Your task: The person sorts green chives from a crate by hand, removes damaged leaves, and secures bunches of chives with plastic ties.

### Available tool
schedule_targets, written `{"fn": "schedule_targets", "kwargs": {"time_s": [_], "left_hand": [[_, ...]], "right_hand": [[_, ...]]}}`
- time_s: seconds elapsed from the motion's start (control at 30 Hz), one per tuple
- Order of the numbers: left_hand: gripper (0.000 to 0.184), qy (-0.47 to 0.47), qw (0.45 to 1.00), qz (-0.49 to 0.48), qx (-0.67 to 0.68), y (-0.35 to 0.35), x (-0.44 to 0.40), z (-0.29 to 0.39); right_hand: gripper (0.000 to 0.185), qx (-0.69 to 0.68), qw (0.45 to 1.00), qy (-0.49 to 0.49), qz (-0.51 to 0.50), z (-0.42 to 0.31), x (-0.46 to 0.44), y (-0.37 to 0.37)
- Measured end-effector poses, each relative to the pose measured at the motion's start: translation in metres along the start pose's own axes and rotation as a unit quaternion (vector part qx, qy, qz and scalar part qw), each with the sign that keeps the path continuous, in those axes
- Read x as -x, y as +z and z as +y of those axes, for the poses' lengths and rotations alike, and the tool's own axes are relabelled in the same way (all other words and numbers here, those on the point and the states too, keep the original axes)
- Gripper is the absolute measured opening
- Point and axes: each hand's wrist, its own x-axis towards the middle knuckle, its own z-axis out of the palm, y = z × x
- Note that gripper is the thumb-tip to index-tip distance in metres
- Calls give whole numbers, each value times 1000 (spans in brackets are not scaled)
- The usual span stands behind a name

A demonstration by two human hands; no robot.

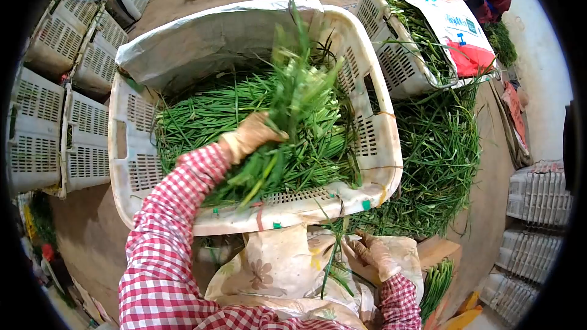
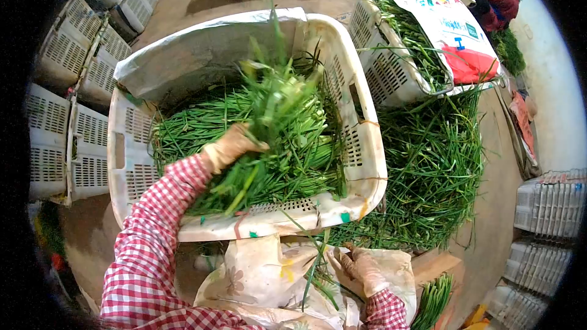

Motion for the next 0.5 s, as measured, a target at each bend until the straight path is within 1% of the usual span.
{"fn": "schedule_targets", "kwargs": {"time_s": [0.03,0.07,0.1,0.13,0.17,0.2,0.23,0.27,0.33,0.37,0.4,0.43,0.47,0.5], "left_hand": [[41,-15,999,35,-32,20,-13,-23],[39,-32,995,71,-65,38,-24,-46],[39,-63,972,75,-214,51,-19,-33],[40,-93,925,76,-361,60,-13,-21],[43,-57,925,88,-365,66,-13,-31],[44,0,916,129,-380,73,-21,-57],[46,19,918,137,-372,74,-22,-65],[48,39,919,145,-364,74,-23,-72],[46,-49,963,76,-253,57,-8,-34],[51,65,987,-8,146,53,-25,-81],[52,29,996,-77,-26,24,-16,-49],[54,-31,996,-60,65,8,-10,-57],[56,-91,983,-42,153,-7,-5,-64],[60,-100,959,-59,257,-19,8,-54]], "right_hand": [[53,10,999,-31,9,3,-1,-2],[53,15,999,-30,9,-25,14,-10],[45,116,992,-37,38,-79,41,-23],[39,214,973,-45,68,-117,59,-34],[39,214,973,-46,69,-128,64,-43],[36,27,998,-64,-3,-134,69,-53],[34,-160,981,-80,-75,-136,70,-61],[34,-237,944,-204,-102,-136,65,-67],[35,-93,977,-189,-27,-168,52,-79],[35,-91,977,-190,-27,-178,40,-80],[36,-38,979,-202,0,-183,22,-77],[38,15,976,-214,27,-186,3,-77],[38,15,976,-217,27,-188,-17,-79],[40,-72,985,-154,-38,-188,-37,-82]]}}
